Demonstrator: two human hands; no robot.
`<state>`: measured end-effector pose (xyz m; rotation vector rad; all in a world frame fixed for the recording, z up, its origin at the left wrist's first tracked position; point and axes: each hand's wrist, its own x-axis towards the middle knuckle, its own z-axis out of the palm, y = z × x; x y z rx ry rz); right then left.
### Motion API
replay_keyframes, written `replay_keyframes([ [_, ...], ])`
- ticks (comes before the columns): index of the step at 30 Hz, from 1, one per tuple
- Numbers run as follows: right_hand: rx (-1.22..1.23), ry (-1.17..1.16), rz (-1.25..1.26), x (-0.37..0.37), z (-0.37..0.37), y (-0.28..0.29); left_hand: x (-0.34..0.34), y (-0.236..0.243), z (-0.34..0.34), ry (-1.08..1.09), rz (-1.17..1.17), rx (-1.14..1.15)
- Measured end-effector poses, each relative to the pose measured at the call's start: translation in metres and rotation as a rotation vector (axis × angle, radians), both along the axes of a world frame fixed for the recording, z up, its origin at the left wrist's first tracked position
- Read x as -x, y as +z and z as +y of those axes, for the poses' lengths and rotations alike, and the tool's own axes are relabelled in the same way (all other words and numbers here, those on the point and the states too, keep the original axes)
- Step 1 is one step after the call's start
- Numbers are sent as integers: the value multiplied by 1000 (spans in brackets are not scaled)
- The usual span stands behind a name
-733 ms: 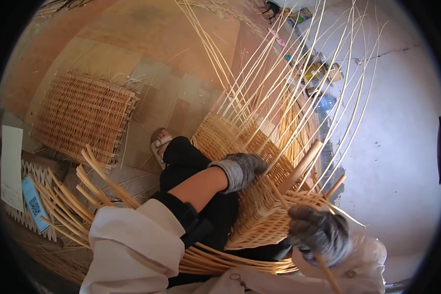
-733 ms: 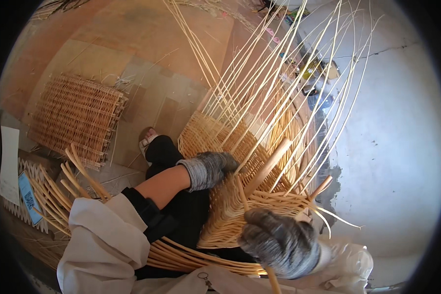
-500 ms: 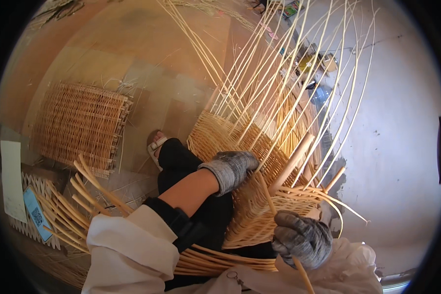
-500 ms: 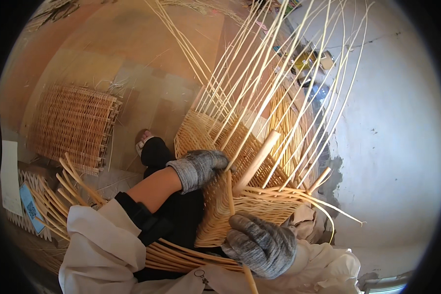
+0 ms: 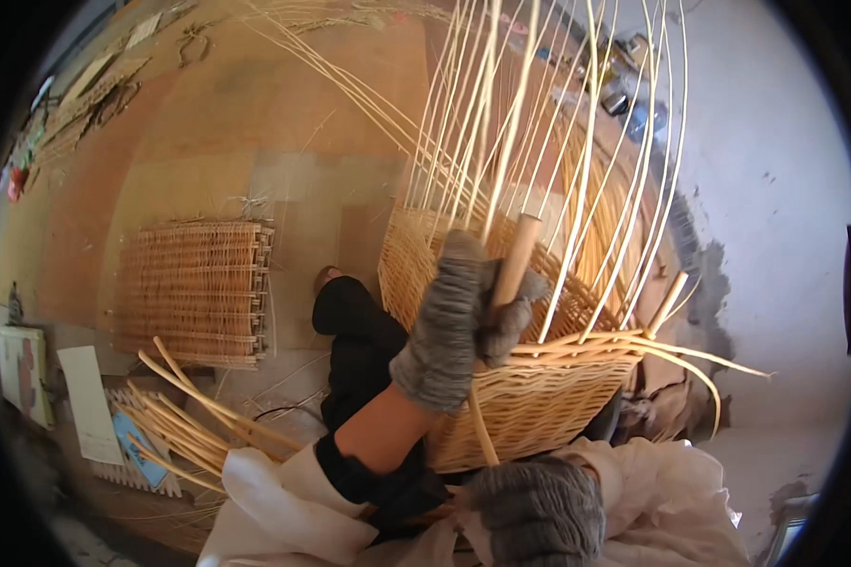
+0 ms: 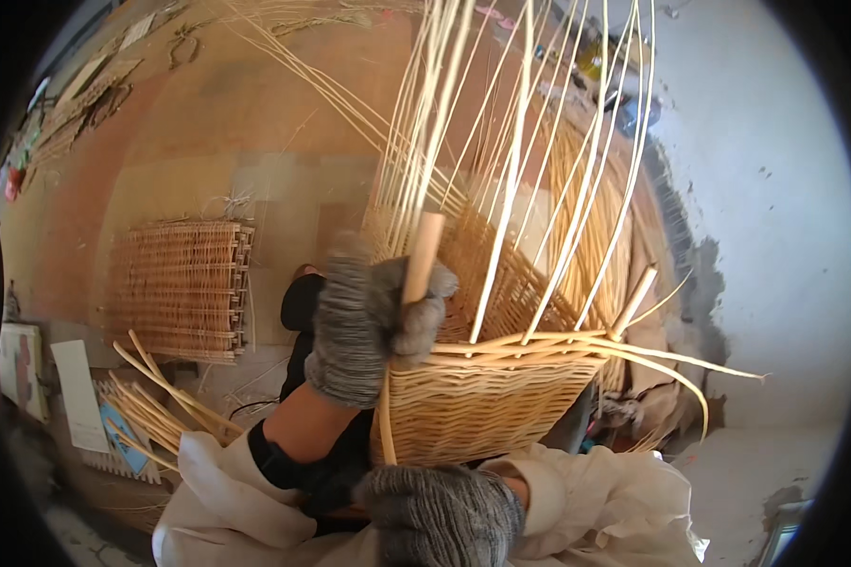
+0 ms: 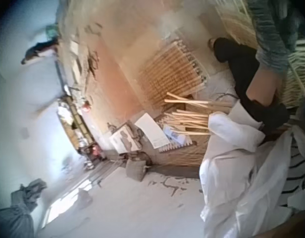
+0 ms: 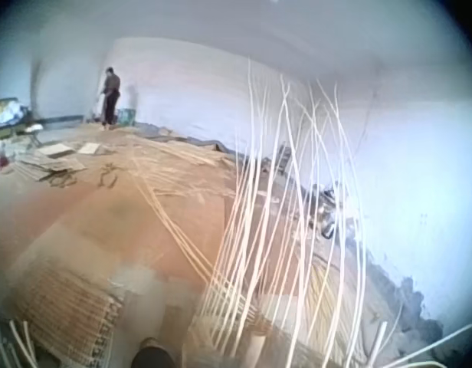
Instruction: The person weaves a wicker basket by hand, threading long wooden strips horizontally through the vertical support rods of the basket walls, periodically picking up new strips from a bundle and pressing the woven layers down.
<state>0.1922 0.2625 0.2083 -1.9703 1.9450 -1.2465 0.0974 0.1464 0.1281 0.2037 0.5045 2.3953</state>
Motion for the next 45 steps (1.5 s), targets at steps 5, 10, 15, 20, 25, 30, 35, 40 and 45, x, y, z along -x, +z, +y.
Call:
replay_keyframes([
  [5,1312,-1006,-785,-36,25,-70,-11,9,-5,177,-56,192],
  [10,1114,-774,-1157,48,50,-54,-5,7,-11,174,-12,157],
  [15,1162,-814,-1256,56,42,-50,-1,31,-29,210,495,858],
  [20,1072,-435,-1039,28,43,-61,-37,-6,-43,219,773,907],
  [25,29,-591,343,43,63,-41,-30,-15,-50,106,769,688],
  [30,-343,-591,535,45,55,-57,-24,-27,-49,96,873,652],
  [35,-491,-560,408,47,49,-53,-27,-39,-48,103,858,725],
  [40,-403,-641,122,56,37,-46,-29,-39,-47,148,859,683],
  [45,-445,-680,233,67,26,-42,-33,-29,-45,113,704,713],
])
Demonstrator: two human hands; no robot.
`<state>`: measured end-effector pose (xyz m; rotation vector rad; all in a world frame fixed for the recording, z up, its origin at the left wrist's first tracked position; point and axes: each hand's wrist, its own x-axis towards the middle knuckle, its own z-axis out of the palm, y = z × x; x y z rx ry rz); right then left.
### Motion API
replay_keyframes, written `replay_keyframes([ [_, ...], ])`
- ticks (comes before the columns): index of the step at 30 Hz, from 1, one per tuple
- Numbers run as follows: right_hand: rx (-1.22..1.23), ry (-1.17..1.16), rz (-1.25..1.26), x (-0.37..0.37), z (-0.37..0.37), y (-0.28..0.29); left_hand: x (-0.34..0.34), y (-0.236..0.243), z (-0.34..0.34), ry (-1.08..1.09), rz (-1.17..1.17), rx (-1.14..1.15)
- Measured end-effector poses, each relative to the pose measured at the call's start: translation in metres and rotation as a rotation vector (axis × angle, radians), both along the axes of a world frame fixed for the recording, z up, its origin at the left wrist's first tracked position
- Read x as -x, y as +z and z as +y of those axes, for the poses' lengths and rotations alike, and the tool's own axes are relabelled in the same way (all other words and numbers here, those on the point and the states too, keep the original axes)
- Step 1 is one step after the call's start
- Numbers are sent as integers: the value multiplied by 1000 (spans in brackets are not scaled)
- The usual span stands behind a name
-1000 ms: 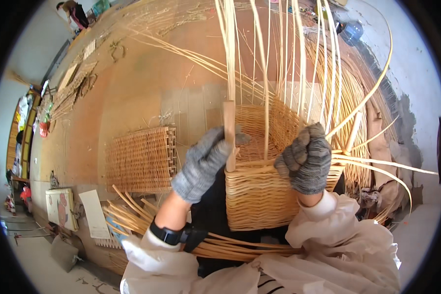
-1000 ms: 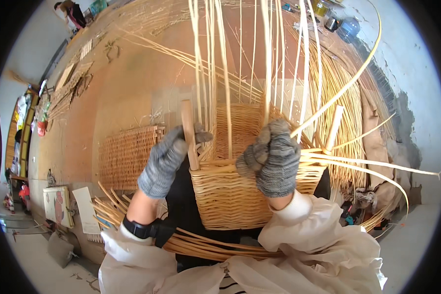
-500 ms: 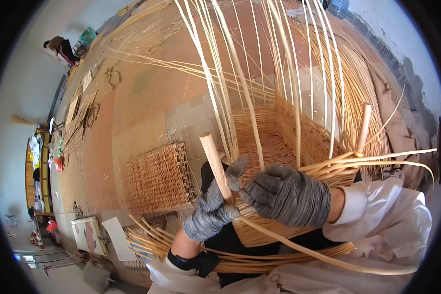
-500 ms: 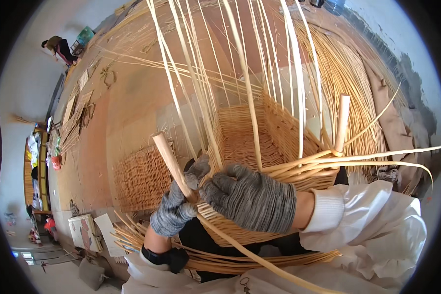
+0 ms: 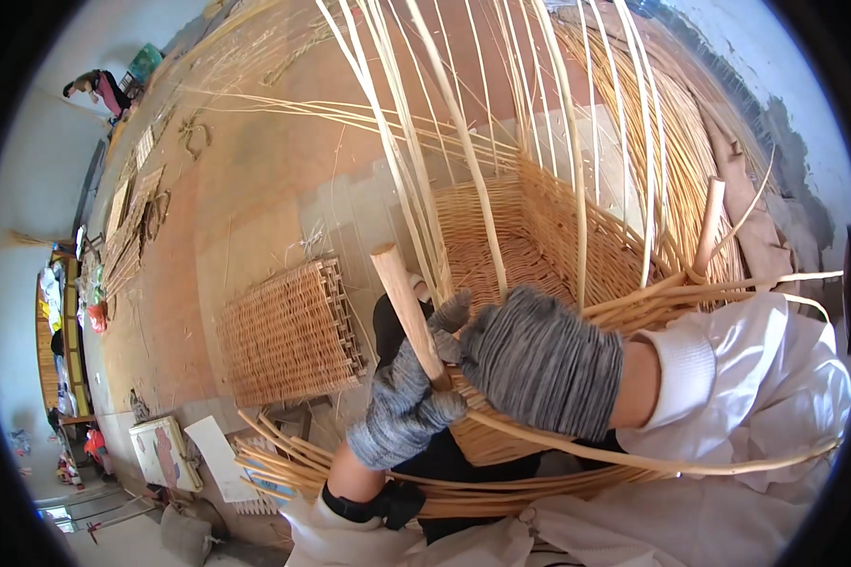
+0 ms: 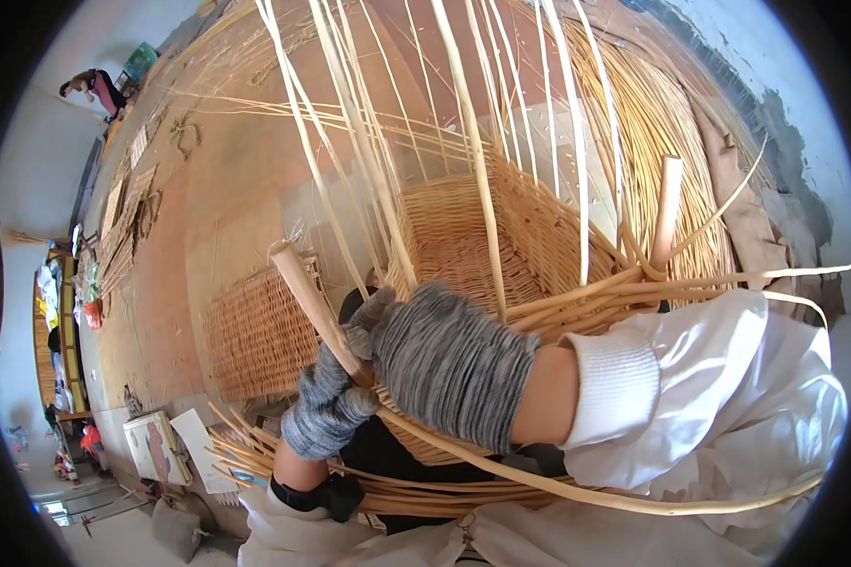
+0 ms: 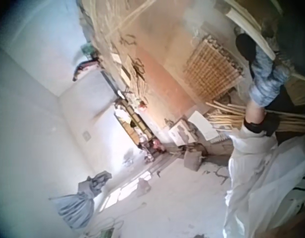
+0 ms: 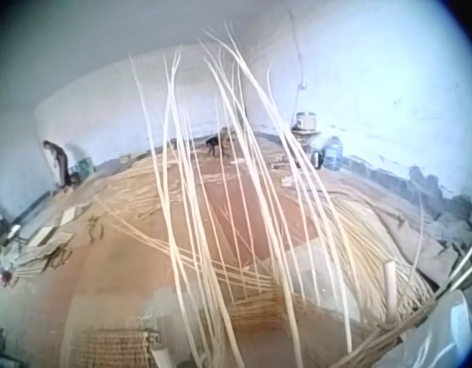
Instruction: The person weaves a wicker basket by hand, threading long wooden strips horizontally through the vertical support rods of the basket walls, periodically picking up new strips from a bundle and pressing the woven layers down.
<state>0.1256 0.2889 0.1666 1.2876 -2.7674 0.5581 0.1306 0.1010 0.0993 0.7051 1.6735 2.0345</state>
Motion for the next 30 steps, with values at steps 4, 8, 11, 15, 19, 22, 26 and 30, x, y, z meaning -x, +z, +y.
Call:
replay_keyframes([
  [4,-193,-5,-185,4,-9,12,-3,-2,0,35,31,-12],
  [8,-306,116,-60,10,-10,3,-6,4,-3,83,152,38],
  [11,-244,118,-25,10,-4,-10,-16,-5,-13,139,15,150],
  [15,-33,181,57,11,7,-5,-18,6,-5,234,17,118],
  [19,283,33,-31,-47,39,23,-5,8,1,168,68,-40],
  [22,926,-123,-610,-85,55,24,1,3,-9,10,85,30],
  [26,1486,-536,-892,-92,54,19,15,32,-11,-160,70,255],
  [30,1266,-836,-553,-72,74,22,2,34,-7,14,-264,26],
])
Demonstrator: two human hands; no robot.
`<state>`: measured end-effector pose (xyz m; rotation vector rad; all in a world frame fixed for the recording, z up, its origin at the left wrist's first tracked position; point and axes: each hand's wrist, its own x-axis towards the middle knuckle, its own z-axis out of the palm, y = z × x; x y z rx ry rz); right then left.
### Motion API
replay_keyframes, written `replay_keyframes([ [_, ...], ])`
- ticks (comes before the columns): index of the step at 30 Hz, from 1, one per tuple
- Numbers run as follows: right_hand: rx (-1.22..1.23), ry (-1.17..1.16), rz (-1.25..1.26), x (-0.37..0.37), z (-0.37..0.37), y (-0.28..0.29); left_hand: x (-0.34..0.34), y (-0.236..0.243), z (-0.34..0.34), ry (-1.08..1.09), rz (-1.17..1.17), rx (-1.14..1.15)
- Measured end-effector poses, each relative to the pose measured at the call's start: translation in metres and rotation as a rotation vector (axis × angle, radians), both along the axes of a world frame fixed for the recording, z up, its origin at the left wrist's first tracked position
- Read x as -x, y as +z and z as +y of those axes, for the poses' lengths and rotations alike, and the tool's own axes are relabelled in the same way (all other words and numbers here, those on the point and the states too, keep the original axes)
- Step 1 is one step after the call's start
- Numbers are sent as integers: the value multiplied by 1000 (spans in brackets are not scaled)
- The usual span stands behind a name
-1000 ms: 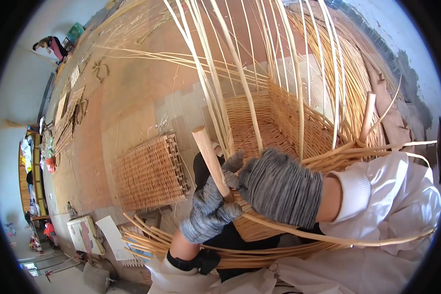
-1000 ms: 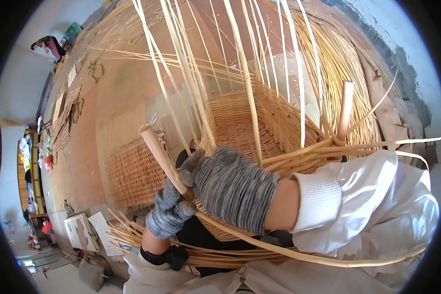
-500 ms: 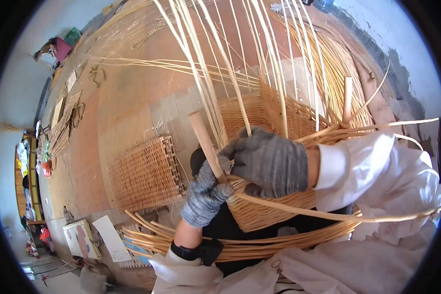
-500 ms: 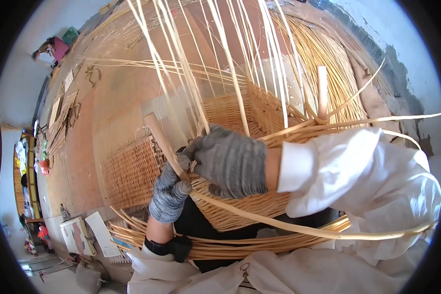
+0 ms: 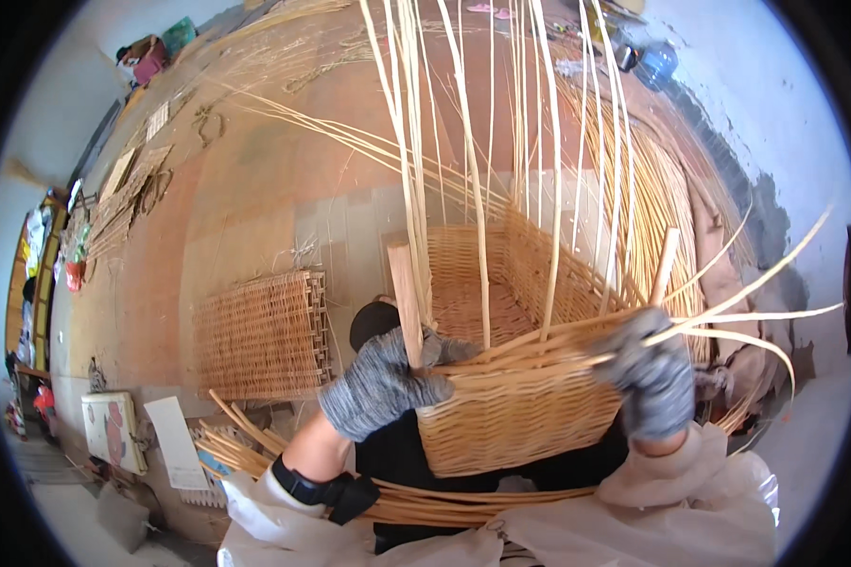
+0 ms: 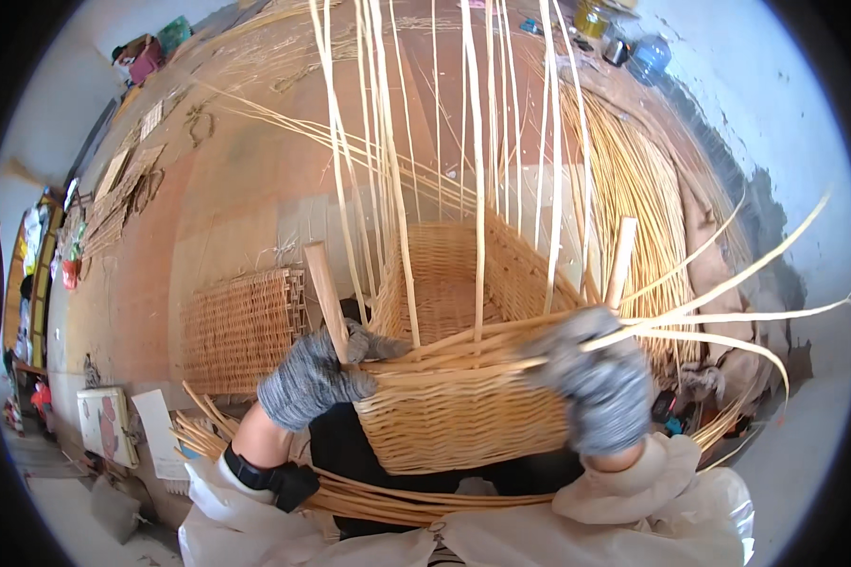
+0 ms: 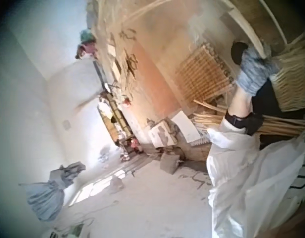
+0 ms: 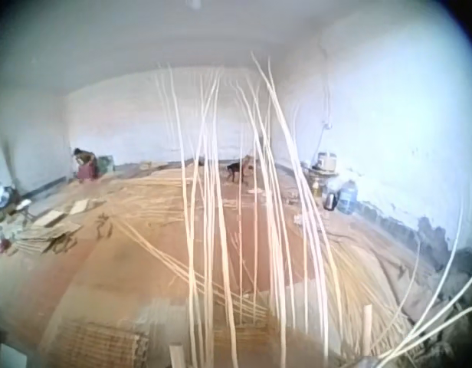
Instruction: The person weaves a wicker basket by hand, threading long wooden strips horizontally through the vertical support rods of the basket walls, periodically picking up new strips from a bundle and pressing the woven layers down.
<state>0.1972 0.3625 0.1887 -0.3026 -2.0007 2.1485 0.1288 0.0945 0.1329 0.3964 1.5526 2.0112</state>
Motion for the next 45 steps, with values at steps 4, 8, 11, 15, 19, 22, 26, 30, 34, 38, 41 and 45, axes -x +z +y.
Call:
replay_keyframes([
  [4,-283,344,175,26,38,22,-5,4,21,104,-16,126],
  [8,-644,728,562,109,-46,50,-23,-17,26,474,96,310],
  [11,-1002,705,646,165,-67,73,-18,-3,40,539,119,200],
  [15,-1043,519,632,205,-96,60,-19,-7,32,648,112,337],
  [19,-1467,249,173,235,-117,37,-12,-22,43,658,122,382],
  [22,-1506,40,143,229,-111,19,-4,-31,41,612,41,397],
  [26,-1051,-60,283,182,-94,17,-5,-14,36,535,-26,326],
  [30,216,155,297,95,-63,8,-2,-23,24,400,-101,171],
  [34,463,333,484,64,-45,-34,6,-24,29,245,174,517],
  [38,373,247,422,54,-21,-41,-1,4,-8,424,-201,-137],
  [41,408,239,368,52,-20,-30,-2,47,-18,532,-97,-185],
  [45,604,350,321,58,-20,-31,-2,41,39,605,586,405],
])
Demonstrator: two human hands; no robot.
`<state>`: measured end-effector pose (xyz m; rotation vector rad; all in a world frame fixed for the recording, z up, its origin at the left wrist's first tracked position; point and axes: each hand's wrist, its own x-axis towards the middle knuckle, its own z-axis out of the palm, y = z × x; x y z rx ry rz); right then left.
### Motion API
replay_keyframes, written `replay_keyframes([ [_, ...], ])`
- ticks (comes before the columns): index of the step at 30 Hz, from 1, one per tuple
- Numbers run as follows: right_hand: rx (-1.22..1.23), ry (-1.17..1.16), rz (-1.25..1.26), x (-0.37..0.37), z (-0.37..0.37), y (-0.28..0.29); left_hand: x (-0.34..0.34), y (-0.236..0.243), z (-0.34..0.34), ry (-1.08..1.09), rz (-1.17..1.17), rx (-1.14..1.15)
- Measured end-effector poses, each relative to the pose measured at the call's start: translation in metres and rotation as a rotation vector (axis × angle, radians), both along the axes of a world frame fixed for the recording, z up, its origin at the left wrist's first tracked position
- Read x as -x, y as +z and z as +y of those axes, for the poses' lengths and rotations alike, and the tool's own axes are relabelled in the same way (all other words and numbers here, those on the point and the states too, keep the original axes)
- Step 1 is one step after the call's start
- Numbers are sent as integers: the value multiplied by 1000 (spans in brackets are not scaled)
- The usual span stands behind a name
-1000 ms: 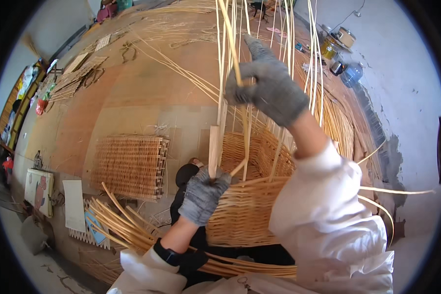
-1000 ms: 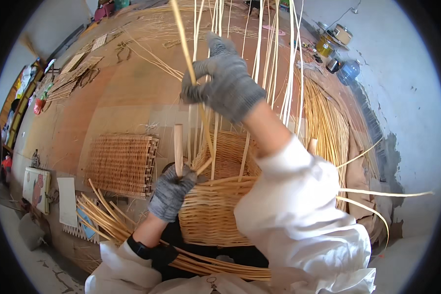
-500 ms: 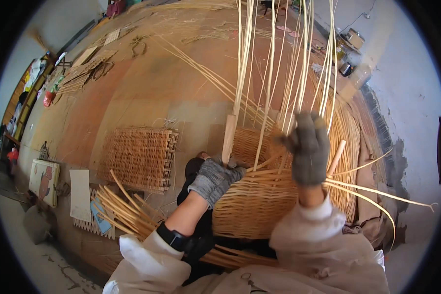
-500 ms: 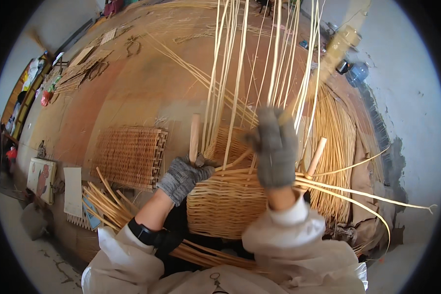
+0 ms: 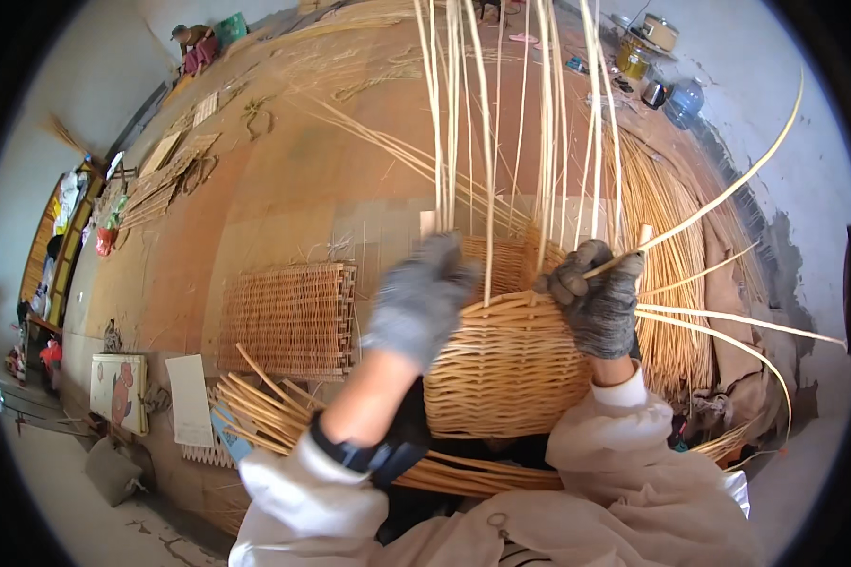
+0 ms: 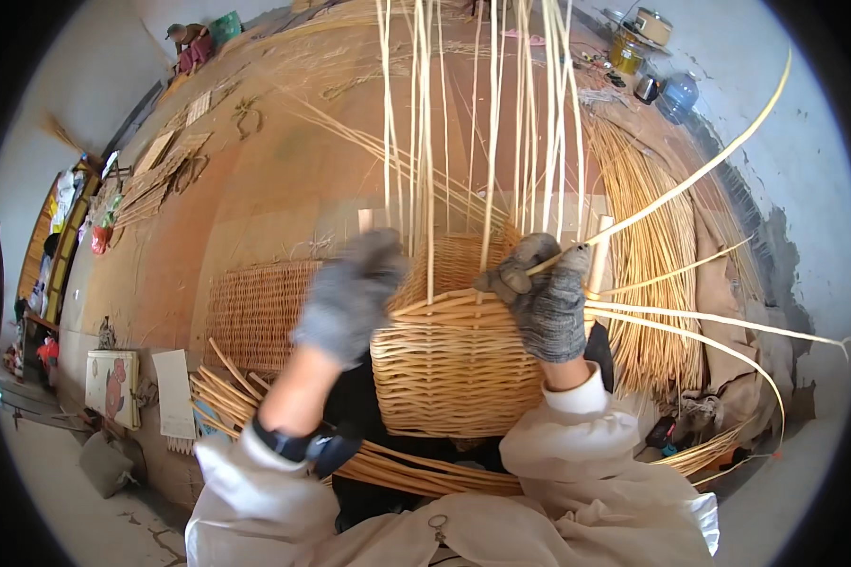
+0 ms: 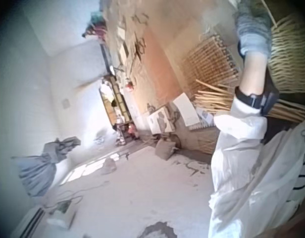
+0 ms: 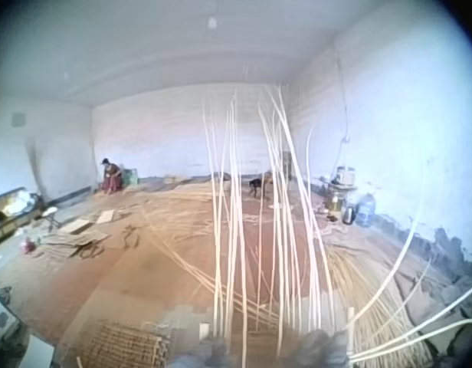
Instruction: The person weaves a wicker basket by hand, threading long wooden strips horizontally through the vertical support rods of the basket walls, periodically picking up new strips from a bundle and pressing the woven layers down.
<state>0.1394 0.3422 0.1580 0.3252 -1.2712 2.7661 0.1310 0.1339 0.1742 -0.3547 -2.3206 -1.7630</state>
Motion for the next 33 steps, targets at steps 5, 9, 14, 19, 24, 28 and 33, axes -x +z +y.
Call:
replay_keyframes([
  [5,316,116,13,-3,-1,-5,26,-15,35,-88,-538,533],
  [9,-428,-185,171,-18,-50,1,18,-47,11,-134,-76,624],
  [14,393,282,253,16,18,-33,9,-30,27,43,-300,213],
  [19,334,-130,-342,2,-9,-13,11,16,18,59,-503,519],
  [24,76,-486,-112,-26,48,1,11,16,68,-27,28,214],
  [28,-68,-410,-143,-44,115,7,26,3,66,-441,-430,320],
  [33,-833,14,67,19,124,81,10,-17,77,-222,-392,118],
])
